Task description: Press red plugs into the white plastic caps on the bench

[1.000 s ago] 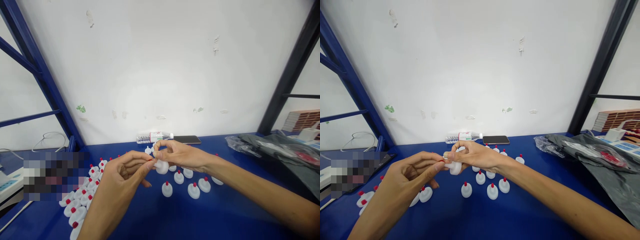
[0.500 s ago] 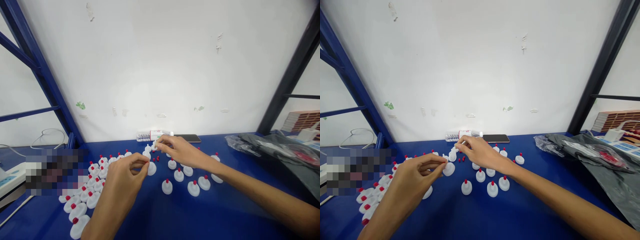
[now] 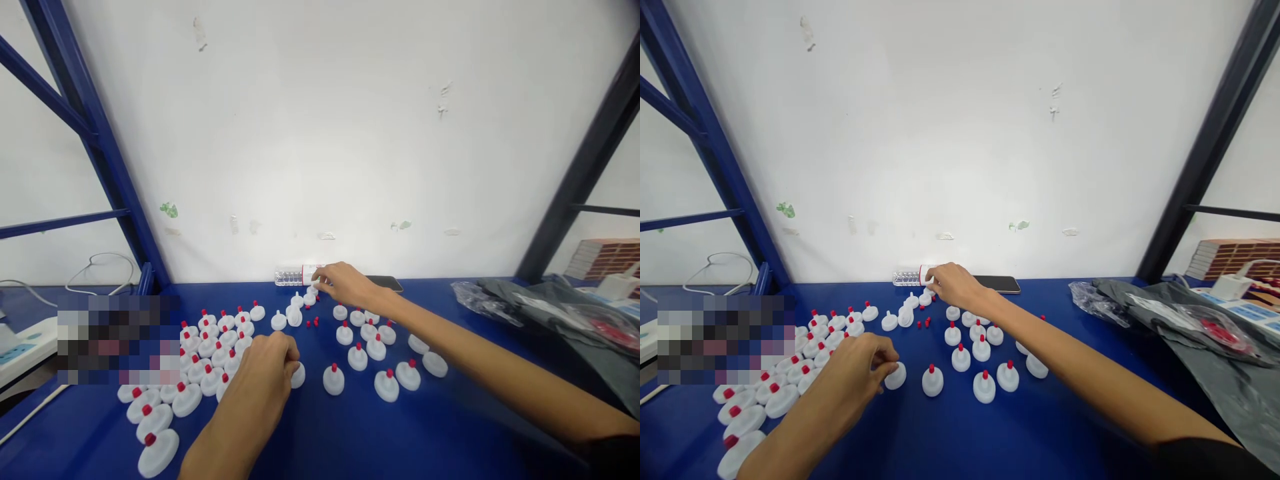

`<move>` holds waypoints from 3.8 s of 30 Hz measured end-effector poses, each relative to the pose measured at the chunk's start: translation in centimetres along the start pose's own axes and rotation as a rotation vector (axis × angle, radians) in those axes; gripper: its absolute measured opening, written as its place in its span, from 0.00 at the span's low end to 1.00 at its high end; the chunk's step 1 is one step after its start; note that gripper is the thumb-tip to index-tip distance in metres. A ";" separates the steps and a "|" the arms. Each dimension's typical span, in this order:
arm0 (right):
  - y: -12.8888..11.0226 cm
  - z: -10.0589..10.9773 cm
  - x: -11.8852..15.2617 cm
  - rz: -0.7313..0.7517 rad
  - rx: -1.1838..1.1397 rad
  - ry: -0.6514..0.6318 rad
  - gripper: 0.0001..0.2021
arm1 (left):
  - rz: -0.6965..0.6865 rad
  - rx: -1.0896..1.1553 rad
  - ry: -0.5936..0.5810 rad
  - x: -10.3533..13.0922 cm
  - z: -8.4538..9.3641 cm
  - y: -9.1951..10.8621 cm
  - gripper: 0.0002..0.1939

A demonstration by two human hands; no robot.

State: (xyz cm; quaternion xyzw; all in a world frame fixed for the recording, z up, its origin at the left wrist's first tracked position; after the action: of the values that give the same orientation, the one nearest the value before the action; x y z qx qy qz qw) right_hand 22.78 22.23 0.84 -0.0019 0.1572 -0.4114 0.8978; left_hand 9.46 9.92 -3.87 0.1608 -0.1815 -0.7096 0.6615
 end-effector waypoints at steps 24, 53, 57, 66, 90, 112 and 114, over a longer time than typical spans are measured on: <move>-9.1 6.5 2.8 0.337 -0.498 -0.170 0.06 | -0.015 0.138 0.447 1.5 5.8 0.5 0.31; 3.0 -6.3 -2.4 0.132 -0.014 -0.311 0.11 | 0.007 0.144 0.478 1.9 5.2 0.5 0.22; 1.8 -3.3 -2.0 0.140 -0.122 -0.206 0.04 | -0.033 0.110 0.446 0.9 4.9 0.0 0.28; -3.9 3.9 0.3 0.318 -0.604 -0.231 0.11 | -0.041 0.074 0.495 1.7 6.2 0.7 0.21; -7.2 3.1 1.4 0.275 -0.944 -0.469 0.10 | -0.214 0.174 0.554 2.5 6.5 2.1 0.19; -2.5 -0.5 2.2 0.093 -0.667 -0.774 0.20 | -0.150 0.173 0.542 2.3 6.1 1.5 0.16; -2.3 -1.3 2.4 0.099 -0.631 -0.832 0.20 | -0.159 0.168 0.540 2.3 6.0 1.7 0.15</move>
State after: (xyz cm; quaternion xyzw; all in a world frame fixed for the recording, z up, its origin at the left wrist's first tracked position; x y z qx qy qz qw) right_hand 22.17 19.08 -0.74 -0.4279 -0.0963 -0.2657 0.8585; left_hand 7.92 7.81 2.27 0.4116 -0.0438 -0.6734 0.6125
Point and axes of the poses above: each hand's wrist, its own x-axis away from the middle knuckle, its own z-axis out of the back of the hand, y = z × x, the point moved 8 cm from there along -x, towards the middle knuckle, and after that the axes turned 4 degrees about x, right-handed, at the moved point
